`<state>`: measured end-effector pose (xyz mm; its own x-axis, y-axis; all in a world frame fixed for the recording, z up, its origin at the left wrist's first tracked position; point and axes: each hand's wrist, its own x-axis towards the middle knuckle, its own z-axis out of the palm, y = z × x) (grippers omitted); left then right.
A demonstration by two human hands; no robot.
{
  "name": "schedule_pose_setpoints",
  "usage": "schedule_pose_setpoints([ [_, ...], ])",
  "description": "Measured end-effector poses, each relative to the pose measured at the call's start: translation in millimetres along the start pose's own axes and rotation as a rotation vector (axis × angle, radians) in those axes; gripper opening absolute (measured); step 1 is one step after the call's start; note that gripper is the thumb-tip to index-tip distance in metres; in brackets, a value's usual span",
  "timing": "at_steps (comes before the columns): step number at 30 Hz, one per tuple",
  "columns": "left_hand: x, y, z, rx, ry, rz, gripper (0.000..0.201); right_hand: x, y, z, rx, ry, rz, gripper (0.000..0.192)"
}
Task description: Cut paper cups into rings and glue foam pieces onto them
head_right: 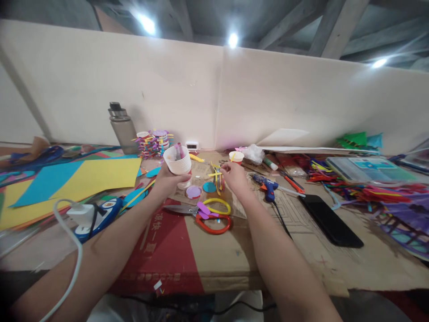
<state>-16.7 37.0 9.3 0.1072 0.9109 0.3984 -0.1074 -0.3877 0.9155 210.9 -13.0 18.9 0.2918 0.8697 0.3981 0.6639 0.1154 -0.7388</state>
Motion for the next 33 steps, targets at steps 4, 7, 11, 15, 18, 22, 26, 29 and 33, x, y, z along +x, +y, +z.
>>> schedule_pose_setpoints([
  [4, -1, 1, 2.0, -0.042, 0.033, -0.012, 0.07, -6, 4, 8, -0.462, -0.195, 0.056, 0.013],
  [7, 0, -4, 1.7, -0.042, 0.025, -0.006, 0.073, -7, 3, 16, -0.573, -0.268, 0.076, 0.017],
  [11, 3, -15, -1.3, 0.064, 0.026, 0.044, 0.076, -6, 0, 20, -0.578, -0.283, 0.062, 0.028],
  [15, 3, -17, -2.7, 0.103, -0.03, 0.095, 0.078, -4, -2, 12, -0.454, -0.232, 0.112, 0.037],
  [18, 1, -14, -1.1, 0.072, -0.066, 0.079, 0.08, -3, -8, 2, -0.044, -0.158, 0.224, 0.027],
  [22, -2, -6, 2.5, -0.001, -0.083, -0.015, 0.079, -4, -24, -9, 0.683, -0.115, 0.222, 0.021],
  [26, -4, 3, 5.5, -0.064, -0.08, -0.058, 0.072, -9, -42, -12, 0.916, -0.119, 0.061, 0.037],
  [29, -7, 11, 7.1, -0.018, -0.066, -0.048, 0.067, -14, -54, -11, 0.944, -0.07, -0.041, 0.032],
  [33, -9, 20, 7.7, 0.136, -0.095, -0.054, 0.063, -25, -72, -10, 0.952, 0.047, -0.145, 0.026],
])
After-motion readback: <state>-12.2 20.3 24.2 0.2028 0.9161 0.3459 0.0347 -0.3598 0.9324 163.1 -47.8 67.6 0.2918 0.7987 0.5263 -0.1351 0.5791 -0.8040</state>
